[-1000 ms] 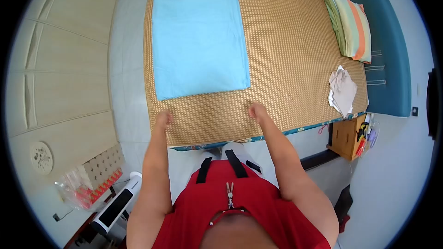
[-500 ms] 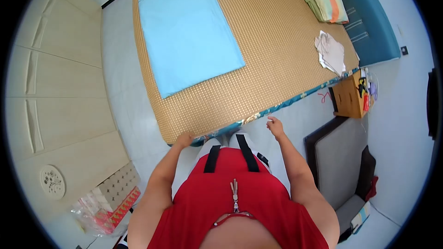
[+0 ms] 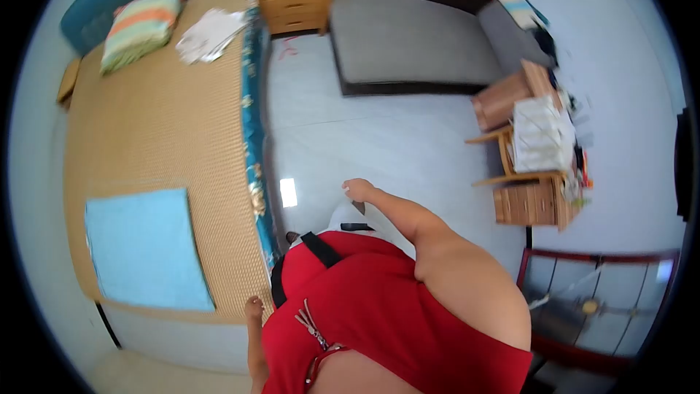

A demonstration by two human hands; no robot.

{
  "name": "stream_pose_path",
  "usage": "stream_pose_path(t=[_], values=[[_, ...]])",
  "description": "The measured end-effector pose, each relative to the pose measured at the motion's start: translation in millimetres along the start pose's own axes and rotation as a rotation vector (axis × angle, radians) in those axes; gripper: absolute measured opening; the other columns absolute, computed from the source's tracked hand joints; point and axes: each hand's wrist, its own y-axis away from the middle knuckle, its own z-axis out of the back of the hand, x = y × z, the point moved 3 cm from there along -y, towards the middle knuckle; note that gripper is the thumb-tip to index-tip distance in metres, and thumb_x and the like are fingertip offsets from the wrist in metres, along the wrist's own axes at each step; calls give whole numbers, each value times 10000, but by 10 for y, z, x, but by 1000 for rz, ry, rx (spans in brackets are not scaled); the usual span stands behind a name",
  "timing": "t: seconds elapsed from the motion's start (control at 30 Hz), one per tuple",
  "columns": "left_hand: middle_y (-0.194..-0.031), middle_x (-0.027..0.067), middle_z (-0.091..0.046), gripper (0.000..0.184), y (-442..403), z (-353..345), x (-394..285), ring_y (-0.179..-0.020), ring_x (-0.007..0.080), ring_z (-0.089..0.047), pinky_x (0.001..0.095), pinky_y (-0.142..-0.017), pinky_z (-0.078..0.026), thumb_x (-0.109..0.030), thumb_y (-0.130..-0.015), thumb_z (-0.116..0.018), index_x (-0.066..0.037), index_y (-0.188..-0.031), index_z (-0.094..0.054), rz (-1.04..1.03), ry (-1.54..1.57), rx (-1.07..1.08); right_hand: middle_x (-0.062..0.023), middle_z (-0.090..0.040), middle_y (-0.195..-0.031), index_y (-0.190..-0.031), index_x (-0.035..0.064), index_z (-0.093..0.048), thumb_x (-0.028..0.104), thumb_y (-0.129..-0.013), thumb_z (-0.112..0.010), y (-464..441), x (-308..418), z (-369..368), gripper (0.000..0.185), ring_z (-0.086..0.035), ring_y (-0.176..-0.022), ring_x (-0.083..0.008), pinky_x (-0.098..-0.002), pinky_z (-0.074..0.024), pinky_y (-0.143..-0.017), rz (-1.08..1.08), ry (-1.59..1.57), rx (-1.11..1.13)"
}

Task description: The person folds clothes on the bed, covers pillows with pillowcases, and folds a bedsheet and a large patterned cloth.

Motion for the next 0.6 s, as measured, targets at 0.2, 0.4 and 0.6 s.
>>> stream_pose_path(t=[0.2,0.4,0.6], values=[[-770,109,-617,301,-366,-619,-1682,-613,182,-595,291,-527,-497,-69,-799,-522,24,-1080,-578,-306,-228,157,-159,-634,-1018,-1073,85,-609,221,-790,-546,527,-1195,542,320,-599,-946,-314,-399,-472,-823,-116,-250,-226],[-709,61,-608,135,-967,-1740,-3662,-563,157,-577,280,-487,-472,-67,-754,-560,-11,-859,-624,-461,-133,164,-145,-630,-1042,-1054,86,-623,232,-791,-544,933,-3070,612,311,-589,-953,-319,-392,-462,-853,-212,-259,-387],[-733,46,-603,77,-417,-3232,-5400,-623,144,-580,260,-590,-473,-79,-796,-551,-12,-805,-587,-796,-110,491,-135,-648,-978,-1005,66,-638,218,-789,-547,1709,-4429,976,280,-604,-897,-301,-391,-475,-799,-539,-332,-622]])
